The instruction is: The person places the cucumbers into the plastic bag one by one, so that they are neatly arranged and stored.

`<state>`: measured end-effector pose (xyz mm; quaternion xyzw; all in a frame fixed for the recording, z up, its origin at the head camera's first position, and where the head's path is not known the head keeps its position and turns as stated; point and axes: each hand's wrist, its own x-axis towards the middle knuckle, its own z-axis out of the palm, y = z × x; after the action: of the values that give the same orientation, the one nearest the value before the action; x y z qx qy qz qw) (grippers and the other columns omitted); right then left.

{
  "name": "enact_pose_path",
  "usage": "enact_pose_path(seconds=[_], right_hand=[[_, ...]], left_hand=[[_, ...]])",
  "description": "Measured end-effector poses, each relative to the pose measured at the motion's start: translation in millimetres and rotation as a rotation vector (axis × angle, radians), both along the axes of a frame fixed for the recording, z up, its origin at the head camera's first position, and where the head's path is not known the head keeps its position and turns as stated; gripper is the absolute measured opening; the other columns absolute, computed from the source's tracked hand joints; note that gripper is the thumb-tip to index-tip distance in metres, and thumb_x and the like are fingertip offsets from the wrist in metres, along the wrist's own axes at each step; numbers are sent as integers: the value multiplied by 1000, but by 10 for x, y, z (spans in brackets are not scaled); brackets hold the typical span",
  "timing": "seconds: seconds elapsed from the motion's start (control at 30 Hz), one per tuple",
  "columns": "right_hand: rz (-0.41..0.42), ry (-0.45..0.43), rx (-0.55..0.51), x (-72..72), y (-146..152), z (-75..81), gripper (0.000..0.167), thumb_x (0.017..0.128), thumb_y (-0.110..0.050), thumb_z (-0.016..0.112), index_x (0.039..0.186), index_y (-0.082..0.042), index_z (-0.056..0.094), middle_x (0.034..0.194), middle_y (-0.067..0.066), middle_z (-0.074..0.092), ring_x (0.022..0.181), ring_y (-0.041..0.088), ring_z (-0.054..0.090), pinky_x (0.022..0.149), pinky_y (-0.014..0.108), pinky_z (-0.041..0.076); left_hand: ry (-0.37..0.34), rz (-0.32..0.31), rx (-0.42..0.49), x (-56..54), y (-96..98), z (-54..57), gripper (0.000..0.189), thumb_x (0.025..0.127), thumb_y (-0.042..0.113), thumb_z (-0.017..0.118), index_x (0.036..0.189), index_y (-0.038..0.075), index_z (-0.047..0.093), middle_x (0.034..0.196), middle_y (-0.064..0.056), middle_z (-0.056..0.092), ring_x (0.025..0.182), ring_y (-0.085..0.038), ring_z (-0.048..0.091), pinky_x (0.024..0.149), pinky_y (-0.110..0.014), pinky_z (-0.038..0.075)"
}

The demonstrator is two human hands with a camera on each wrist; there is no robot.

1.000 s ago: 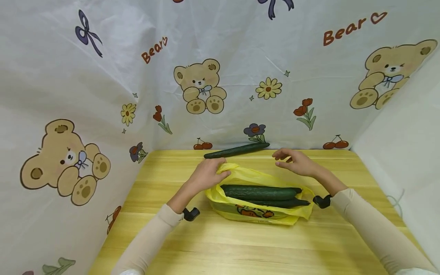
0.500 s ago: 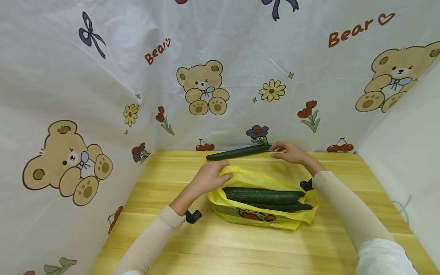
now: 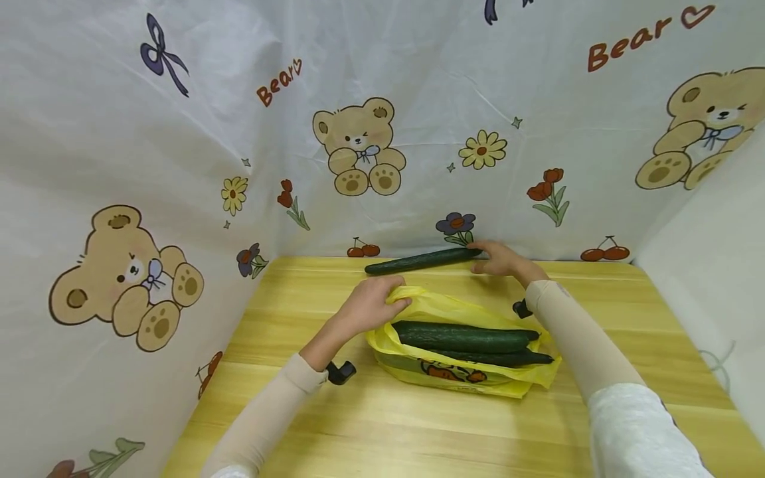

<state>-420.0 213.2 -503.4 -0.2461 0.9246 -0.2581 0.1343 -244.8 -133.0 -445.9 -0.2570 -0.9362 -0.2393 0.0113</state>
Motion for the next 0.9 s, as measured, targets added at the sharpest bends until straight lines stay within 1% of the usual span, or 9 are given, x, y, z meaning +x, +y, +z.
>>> enact_pose_path(seconds=[0.07, 0.1, 0.17, 0.3, 0.4, 0.6, 0.73, 0.83, 0.9], right_hand=[[-10, 20, 42, -8, 11, -13, 69, 104, -22, 71, 162, 0, 42, 170, 35, 31, 156, 60, 26, 126, 74, 24], [-6, 36, 56, -10, 12, -17, 69, 103, -23, 72, 161, 1, 44, 166, 36, 36, 152, 60, 30, 124, 73, 25], [33, 99, 89, -14, 4, -32, 63, 101, -23, 74, 155, 4, 52, 154, 37, 49, 141, 59, 40, 117, 72, 31], [90, 135, 94, -7, -20, -86, 46, 101, -20, 76, 140, 3, 67, 130, 30, 66, 123, 50, 58, 109, 65, 45], [94, 119, 90, 0, -18, -144, 43, 102, -20, 76, 139, 0, 69, 134, 27, 69, 124, 47, 63, 109, 63, 50], [113, 118, 97, 49, 23, -165, 44, 104, -20, 72, 142, 3, 66, 141, 28, 67, 128, 50, 63, 112, 65, 49], [142, 116, 82, 149, 65, -77, 43, 106, -19, 69, 140, 6, 65, 139, 29, 68, 130, 51, 63, 112, 65, 49], [159, 126, 45, 267, 105, 14, 42, 108, -21, 67, 138, 8, 66, 135, 29, 70, 125, 49, 66, 108, 64, 52], [155, 127, 11, 362, 135, 85, 42, 108, -23, 66, 137, 8, 66, 134, 30, 71, 122, 47, 68, 105, 64, 53]], left_hand=[[-3, -5, 0, -3, 9, 12, 17, 107, 36, 68, 102, 20, 66, 65, 7, 36, 51, -7, 31, 56, -26, 29], [-6, -6, 2, -4, 13, 16, 17, 107, 36, 68, 103, 20, 66, 65, 8, 36, 51, -7, 31, 56, -26, 29], [-10, -2, 3, -3, 18, 23, 17, 107, 36, 69, 103, 20, 66, 64, 8, 35, 51, -7, 31, 56, -27, 29], [-21, 4, 7, 3, 27, 31, 16, 107, 35, 69, 105, 20, 66, 65, 7, 37, 52, -8, 33, 57, -27, 30], [-23, 6, 5, 2, 31, 30, 16, 107, 35, 69, 103, 20, 66, 65, 7, 37, 52, -9, 34, 57, -27, 30], [-17, 9, 3, 0, 37, 15, 16, 107, 36, 69, 105, 20, 67, 65, 7, 36, 52, -9, 33, 57, -27, 29], [-23, 25, -16, 17, 29, 17, 27, 107, 41, 68, 121, 18, 69, 68, 6, 44, 56, -9, 36, 58, -28, 31], [-48, 49, -12, 64, 3, 45, 41, 105, 45, 69, 136, 19, 65, 76, 7, 58, 59, -10, 44, 61, -30, 37], [-57, 70, 2, 110, -27, 64, 47, 104, 47, 70, 142, 21, 62, 86, 6, 67, 64, -11, 51, 63, -32, 43]])
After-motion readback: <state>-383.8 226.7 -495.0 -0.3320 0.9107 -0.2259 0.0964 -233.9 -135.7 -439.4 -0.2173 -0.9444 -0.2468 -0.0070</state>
